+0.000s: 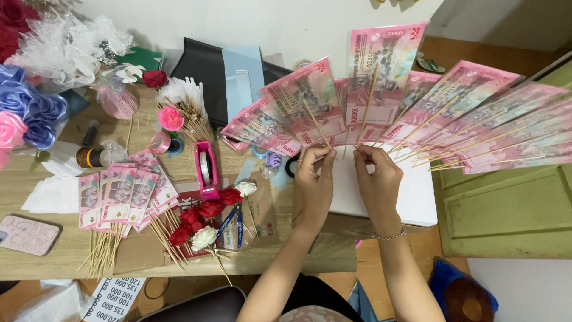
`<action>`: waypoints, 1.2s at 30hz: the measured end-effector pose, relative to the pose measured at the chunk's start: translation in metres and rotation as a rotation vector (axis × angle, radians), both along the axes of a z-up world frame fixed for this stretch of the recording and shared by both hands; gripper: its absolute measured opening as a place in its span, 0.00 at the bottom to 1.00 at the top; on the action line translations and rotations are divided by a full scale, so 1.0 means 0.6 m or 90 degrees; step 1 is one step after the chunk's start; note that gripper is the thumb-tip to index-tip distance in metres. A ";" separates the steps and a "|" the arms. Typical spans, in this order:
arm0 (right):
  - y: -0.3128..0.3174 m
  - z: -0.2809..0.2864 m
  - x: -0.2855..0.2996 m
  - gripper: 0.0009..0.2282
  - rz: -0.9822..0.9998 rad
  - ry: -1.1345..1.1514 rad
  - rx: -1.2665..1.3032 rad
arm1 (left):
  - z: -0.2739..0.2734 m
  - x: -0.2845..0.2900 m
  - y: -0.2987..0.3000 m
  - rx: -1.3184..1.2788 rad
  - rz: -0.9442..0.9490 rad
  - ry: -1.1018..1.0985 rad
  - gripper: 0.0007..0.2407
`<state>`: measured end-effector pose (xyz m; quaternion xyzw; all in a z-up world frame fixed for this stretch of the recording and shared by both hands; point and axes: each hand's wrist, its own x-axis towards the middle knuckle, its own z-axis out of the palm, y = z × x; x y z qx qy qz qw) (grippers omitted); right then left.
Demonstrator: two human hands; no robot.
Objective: The person arranges currency bills attached to wooden sticks into a large fan-shaped bouquet using a foam block base.
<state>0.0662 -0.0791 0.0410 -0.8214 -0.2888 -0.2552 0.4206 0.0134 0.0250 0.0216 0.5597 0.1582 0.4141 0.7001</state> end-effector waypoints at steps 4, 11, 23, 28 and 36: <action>0.000 -0.005 0.003 0.04 -0.003 -0.001 -0.004 | 0.002 -0.001 0.000 -0.001 0.001 0.000 0.04; -0.001 -0.007 0.002 0.04 -0.002 0.012 -0.015 | -0.008 0.003 -0.001 -0.002 0.008 0.006 0.04; -0.003 -0.019 0.005 0.03 -0.037 0.018 -0.062 | 0.002 0.002 0.001 0.015 0.021 -0.005 0.03; -0.006 -0.029 0.009 0.02 -0.054 0.001 -0.079 | 0.037 -0.009 0.001 0.070 0.064 0.007 0.02; -0.014 -0.047 0.025 0.02 -0.045 0.033 -0.091 | 0.037 0.001 0.000 0.183 0.191 0.051 0.01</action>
